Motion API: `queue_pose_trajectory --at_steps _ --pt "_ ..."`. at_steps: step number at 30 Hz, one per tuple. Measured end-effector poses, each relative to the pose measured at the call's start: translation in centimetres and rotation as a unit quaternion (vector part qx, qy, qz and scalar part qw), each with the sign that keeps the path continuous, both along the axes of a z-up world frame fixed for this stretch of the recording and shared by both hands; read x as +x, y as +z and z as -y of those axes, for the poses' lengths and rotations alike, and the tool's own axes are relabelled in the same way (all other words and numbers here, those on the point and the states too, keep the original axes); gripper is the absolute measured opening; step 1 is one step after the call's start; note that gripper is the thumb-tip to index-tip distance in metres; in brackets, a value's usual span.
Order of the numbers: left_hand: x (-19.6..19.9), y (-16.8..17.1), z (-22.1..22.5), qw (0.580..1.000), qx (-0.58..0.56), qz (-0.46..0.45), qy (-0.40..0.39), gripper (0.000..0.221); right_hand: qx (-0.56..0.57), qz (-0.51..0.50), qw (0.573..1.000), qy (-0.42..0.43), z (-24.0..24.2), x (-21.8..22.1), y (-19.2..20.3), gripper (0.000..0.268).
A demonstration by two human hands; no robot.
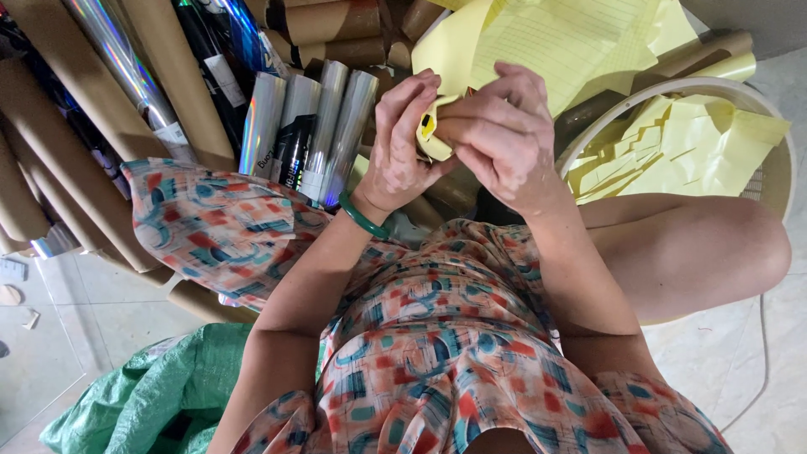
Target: Rolling printed sheets and securing them with tape or inserting them into tubes.
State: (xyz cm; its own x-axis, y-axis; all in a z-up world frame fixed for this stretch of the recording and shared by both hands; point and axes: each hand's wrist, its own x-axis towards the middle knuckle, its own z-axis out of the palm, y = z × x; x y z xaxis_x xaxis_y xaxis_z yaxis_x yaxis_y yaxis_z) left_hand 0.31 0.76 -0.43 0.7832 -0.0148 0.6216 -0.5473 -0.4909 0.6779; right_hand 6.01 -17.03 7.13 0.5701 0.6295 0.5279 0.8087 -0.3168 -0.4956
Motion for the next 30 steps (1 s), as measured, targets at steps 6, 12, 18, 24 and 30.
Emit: queue_pose_trajectory --at_steps 6,12,18,24,30 --pt "0.3 0.1 -0.5 0.999 -0.020 0.018 -0.018 0.091 -0.073 0.006 0.997 -0.003 -0.5 0.2 -1.8 0.019" --pt "0.3 0.3 -1.5 0.999 -0.021 0.027 -0.031 0.075 -0.061 -0.008 0.998 -0.026 -0.8 1.2 -2.6 0.011" --pt "0.5 2.0 -2.7 0.996 0.059 0.021 -0.056 0.065 0.199 -0.177 0.963 -0.048 -0.8 0.5 -3.5 0.032" --pt "1.1 2.0 -4.2 0.990 0.134 0.024 -0.038 0.057 0.116 -0.184 0.976 0.014 -0.3 2.7 -4.1 0.021" --pt "1.0 3.2 -4.1 0.951 0.298 0.074 0.042 0.041 0.098 -0.200 0.974 0.045 0.4 3.5 -2.7 0.010"
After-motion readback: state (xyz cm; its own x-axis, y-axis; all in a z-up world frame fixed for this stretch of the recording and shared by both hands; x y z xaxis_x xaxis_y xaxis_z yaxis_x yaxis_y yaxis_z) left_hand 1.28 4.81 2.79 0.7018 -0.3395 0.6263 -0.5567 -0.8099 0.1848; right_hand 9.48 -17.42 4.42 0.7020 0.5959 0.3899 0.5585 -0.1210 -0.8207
